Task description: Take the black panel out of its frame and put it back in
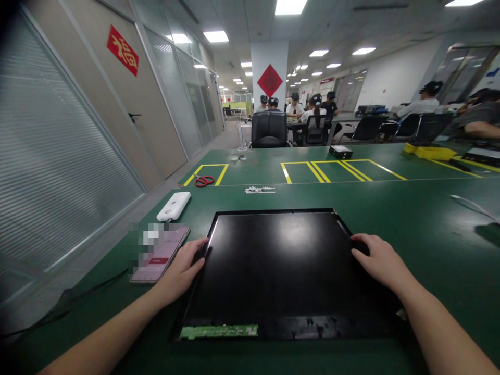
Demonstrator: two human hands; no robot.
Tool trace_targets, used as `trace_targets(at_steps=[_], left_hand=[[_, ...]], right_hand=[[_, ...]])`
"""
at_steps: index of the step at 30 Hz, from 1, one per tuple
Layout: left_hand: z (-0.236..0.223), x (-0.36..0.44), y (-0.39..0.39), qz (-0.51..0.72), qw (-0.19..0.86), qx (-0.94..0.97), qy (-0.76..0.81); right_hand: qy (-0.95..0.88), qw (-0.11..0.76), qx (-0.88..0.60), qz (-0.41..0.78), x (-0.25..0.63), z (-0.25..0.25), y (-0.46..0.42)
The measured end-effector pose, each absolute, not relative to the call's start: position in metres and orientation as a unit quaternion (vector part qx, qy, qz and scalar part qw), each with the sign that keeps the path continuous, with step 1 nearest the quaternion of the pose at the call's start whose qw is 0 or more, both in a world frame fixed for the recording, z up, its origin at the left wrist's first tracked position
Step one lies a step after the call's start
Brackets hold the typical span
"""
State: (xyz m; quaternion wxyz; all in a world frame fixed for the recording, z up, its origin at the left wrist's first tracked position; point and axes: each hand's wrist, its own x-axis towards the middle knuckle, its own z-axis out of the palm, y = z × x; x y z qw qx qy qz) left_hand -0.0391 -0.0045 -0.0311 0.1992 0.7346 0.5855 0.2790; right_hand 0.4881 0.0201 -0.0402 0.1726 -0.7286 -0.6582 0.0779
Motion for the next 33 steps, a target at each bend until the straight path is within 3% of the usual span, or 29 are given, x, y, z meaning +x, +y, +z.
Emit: trace_targets(at_steps=[17,25,33], left_hand=[[-0.056,-0.052,-0.003,0.318,0.188,0.742,0.56],[-0.036,-0.047,-0.006,0.293,0.185,0.752,0.561],[-0.027,-0.043,-0.008,0.277,0.191,0.75,0.569]], right_hand=[[-0.648,0.182,-0.735,0.078,0.485,-0.041,0.017],[-0.66,0.19,-0.723,0.07,0.486,-0.045,0.018],[-0.642,0.145,-0.751,0.06,0.485,-0.039,0.016]])
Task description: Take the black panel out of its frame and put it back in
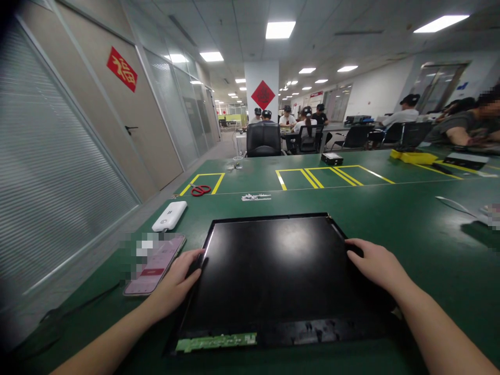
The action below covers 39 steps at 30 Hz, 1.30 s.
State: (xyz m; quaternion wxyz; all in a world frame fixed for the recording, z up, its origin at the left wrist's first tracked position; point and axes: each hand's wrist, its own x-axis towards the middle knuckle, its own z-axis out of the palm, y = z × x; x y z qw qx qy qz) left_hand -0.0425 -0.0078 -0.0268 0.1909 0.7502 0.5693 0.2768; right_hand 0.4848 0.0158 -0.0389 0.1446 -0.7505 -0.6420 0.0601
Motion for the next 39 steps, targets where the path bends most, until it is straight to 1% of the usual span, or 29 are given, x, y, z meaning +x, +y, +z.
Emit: trace_targets(at_steps=[11,24,31,35,39], left_hand=[[-0.025,-0.041,-0.011,0.277,0.191,0.754,0.564],[-0.028,-0.04,-0.01,0.259,0.177,0.75,0.582],[-0.029,-0.039,-0.01,0.234,0.162,0.745,0.604],[-0.026,-0.037,-0.009,0.234,0.185,0.749,0.591],[-0.027,-0.039,-0.009,0.266,0.207,0.742,0.579]], right_hand=[[-0.623,0.085,-0.775,0.064,0.476,-0.026,0.013],[-0.624,0.063,-0.775,0.074,0.472,-0.018,0.011],[-0.618,0.078,-0.778,0.082,0.475,-0.022,0.013],[-0.623,0.092,-0.773,0.079,0.475,-0.024,0.015],[-0.638,0.102,-0.761,0.069,0.473,-0.023,0.016]])
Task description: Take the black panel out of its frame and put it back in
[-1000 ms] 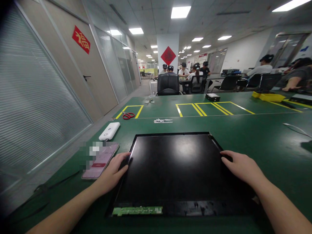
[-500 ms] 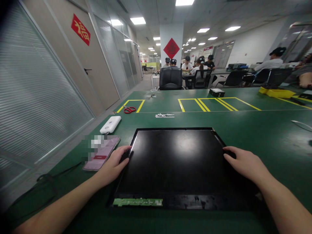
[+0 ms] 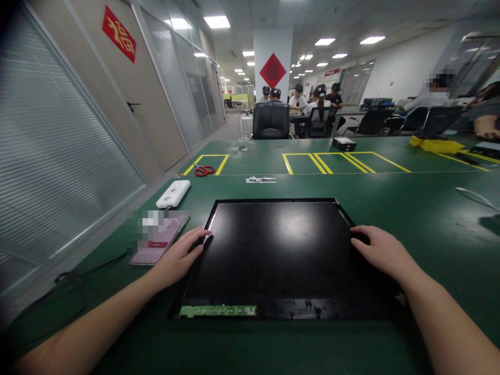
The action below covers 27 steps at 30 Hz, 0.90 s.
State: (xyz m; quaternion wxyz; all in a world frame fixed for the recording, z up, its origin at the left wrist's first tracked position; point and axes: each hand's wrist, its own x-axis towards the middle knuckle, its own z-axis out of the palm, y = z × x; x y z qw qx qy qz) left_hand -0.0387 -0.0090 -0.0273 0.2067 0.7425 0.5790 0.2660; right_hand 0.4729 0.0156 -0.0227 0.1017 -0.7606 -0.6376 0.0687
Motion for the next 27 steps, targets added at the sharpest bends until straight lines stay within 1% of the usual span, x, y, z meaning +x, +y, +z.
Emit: trace_targets(at_steps=[6,14,17,21,27], left_hand=[[-0.024,-0.036,-0.013,0.374,0.309,0.668,0.564],[-0.005,-0.01,-0.025,0.551,0.5,0.409,0.528],[-0.003,-0.002,-0.025,0.582,0.519,0.32,0.539],[-0.005,0.0,-0.019,0.598,0.537,0.25,0.54],[-0.007,-0.002,-0.016,0.595,0.569,0.228,0.52]], right_hand=[[-0.652,0.104,-0.748,0.067,0.477,-0.028,0.017],[-0.636,0.105,-0.762,0.064,0.481,-0.03,0.019],[-0.639,0.103,-0.759,0.068,0.478,-0.027,0.018],[-0.642,0.099,-0.756,0.075,0.477,-0.025,0.016],[-0.65,0.098,-0.75,0.073,0.478,-0.026,0.017]])
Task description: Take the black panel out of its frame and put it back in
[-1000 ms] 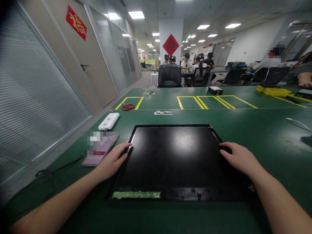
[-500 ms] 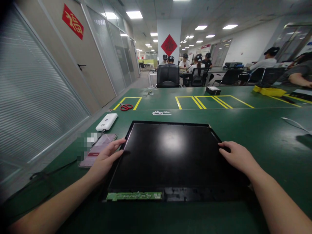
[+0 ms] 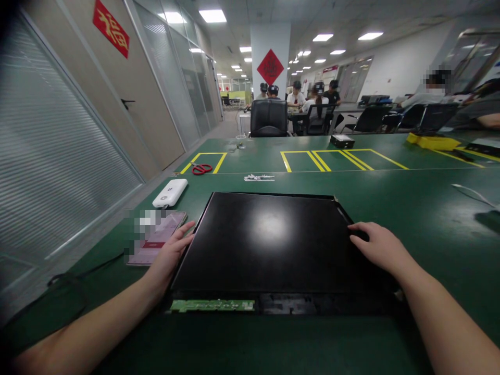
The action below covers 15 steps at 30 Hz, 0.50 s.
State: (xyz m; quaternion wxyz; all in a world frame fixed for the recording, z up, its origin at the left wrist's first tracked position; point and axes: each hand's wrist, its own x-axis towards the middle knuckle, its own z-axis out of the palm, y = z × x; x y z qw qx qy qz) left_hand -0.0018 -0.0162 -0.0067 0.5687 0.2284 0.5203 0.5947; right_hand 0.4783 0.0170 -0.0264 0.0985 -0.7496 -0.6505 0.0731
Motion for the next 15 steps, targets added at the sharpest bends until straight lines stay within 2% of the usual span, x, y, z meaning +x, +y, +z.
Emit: trace_targets(at_steps=[15], left_hand=[[-0.0002,-0.0036,-0.0214,0.53,0.59,0.252,0.555]], right_hand=[[-0.646,0.109,-0.752,0.067,0.4785,-0.0258,0.0155]])
